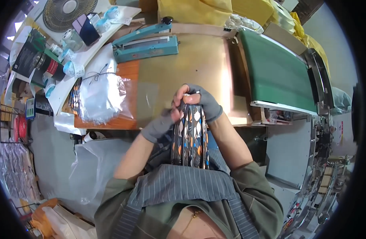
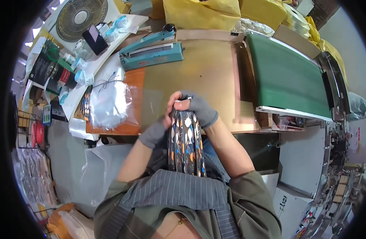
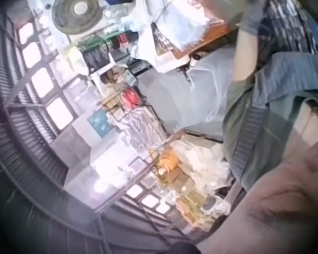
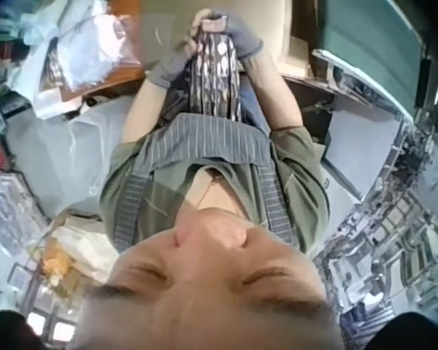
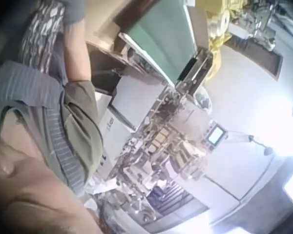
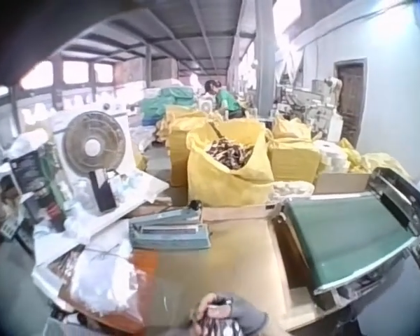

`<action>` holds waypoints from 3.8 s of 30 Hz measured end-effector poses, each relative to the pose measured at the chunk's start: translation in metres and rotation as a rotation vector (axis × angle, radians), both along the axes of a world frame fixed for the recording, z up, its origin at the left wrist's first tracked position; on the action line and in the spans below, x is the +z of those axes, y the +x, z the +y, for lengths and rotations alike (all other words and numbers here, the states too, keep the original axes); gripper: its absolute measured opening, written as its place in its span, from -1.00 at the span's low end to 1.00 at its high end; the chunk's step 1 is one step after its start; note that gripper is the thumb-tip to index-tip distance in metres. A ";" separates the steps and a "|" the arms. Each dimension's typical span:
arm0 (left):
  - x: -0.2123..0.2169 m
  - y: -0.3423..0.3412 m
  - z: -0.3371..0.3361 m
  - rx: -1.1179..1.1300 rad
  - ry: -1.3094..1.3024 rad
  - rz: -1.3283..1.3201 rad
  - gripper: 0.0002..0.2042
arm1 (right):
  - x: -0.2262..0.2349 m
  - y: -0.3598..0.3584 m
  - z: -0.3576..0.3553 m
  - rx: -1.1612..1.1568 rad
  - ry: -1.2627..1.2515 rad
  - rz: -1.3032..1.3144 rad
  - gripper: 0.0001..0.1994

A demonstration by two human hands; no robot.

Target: Organizing and placing small metal components into plastic bags at an industrial workstation.

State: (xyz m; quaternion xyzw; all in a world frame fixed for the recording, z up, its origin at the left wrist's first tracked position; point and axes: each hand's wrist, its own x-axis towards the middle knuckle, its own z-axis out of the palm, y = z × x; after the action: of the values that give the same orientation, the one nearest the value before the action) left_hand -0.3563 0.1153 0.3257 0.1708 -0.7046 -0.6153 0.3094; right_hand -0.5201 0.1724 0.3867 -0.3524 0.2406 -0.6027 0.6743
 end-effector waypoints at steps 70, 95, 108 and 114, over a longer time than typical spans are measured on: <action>0.004 -0.030 -0.202 0.282 0.637 -0.229 -0.61 | 0.064 -0.058 -0.263 -0.867 -0.114 1.584 -0.65; 0.020 0.017 -0.216 0.354 0.329 -0.357 -0.54 | -0.093 -0.056 -0.195 -0.805 0.167 0.927 -0.41; 0.106 0.085 -0.105 0.425 0.003 -0.203 -0.56 | -0.034 -0.025 -0.047 -0.856 0.301 0.365 -0.83; 0.104 0.024 -0.072 0.355 -0.626 -0.332 -0.61 | 0.029 0.019 -0.004 -0.794 0.360 0.286 -0.62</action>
State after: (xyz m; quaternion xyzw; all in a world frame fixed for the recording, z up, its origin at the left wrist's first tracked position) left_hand -0.3324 0.0437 0.4292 0.2847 -0.8580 -0.2718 0.3299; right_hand -0.5010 0.1684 0.4152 -0.1897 0.5486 -0.7083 0.4017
